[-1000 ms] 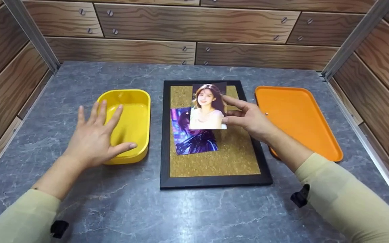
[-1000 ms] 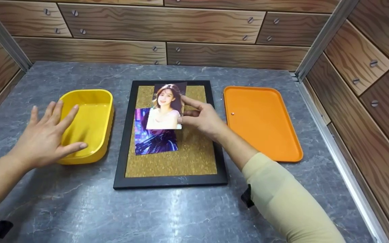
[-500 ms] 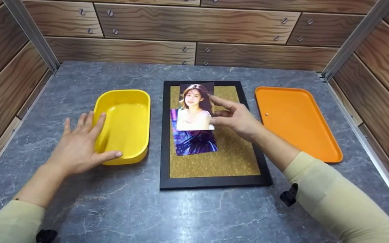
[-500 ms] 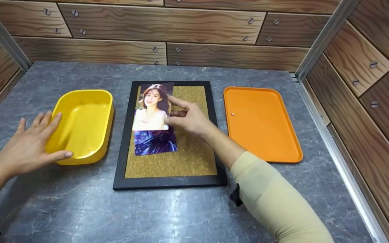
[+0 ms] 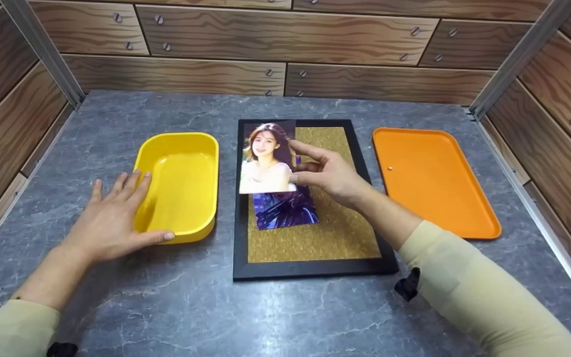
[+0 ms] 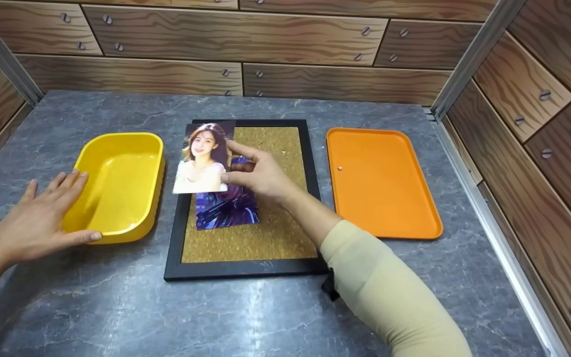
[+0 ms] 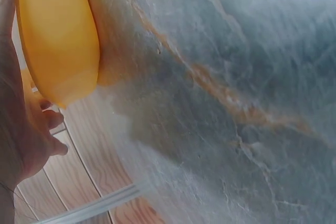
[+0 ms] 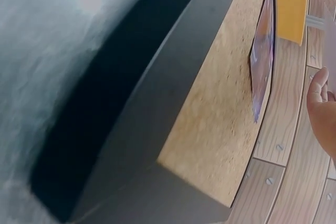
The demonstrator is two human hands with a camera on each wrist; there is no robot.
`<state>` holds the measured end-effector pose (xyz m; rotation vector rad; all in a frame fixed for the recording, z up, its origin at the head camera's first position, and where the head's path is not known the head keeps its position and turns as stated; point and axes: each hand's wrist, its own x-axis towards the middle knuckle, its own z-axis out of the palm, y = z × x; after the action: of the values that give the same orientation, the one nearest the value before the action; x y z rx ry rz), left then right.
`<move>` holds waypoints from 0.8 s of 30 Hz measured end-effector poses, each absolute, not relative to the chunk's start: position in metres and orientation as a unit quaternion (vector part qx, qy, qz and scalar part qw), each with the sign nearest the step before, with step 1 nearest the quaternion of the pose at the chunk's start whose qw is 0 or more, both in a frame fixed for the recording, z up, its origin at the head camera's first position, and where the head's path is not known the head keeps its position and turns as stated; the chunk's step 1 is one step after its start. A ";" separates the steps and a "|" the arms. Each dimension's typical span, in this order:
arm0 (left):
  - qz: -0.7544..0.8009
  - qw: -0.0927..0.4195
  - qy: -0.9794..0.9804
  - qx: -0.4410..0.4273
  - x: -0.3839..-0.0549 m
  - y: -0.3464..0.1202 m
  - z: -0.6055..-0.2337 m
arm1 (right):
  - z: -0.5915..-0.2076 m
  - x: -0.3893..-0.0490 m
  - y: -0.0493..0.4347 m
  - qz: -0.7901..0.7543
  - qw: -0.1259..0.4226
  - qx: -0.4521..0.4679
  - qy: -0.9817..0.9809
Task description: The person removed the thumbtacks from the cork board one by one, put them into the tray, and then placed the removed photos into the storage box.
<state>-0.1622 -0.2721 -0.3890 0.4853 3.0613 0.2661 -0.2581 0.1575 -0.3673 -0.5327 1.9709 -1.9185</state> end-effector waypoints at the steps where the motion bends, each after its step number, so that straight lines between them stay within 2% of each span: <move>1: 0.088 0.016 0.984 0.156 -0.162 -0.273 -0.389 | -0.367 -0.258 0.155 -0.676 0.171 -0.189 0.692; 24: 0.092 0.023 0.985 0.146 -0.163 -0.273 -0.388 | -0.364 -0.259 0.107 -0.675 0.196 -0.190 0.685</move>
<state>-0.1631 -0.2734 -0.3884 0.4520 3.0490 0.2837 -0.2592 0.1066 -0.3642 -0.5312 1.9205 -1.8920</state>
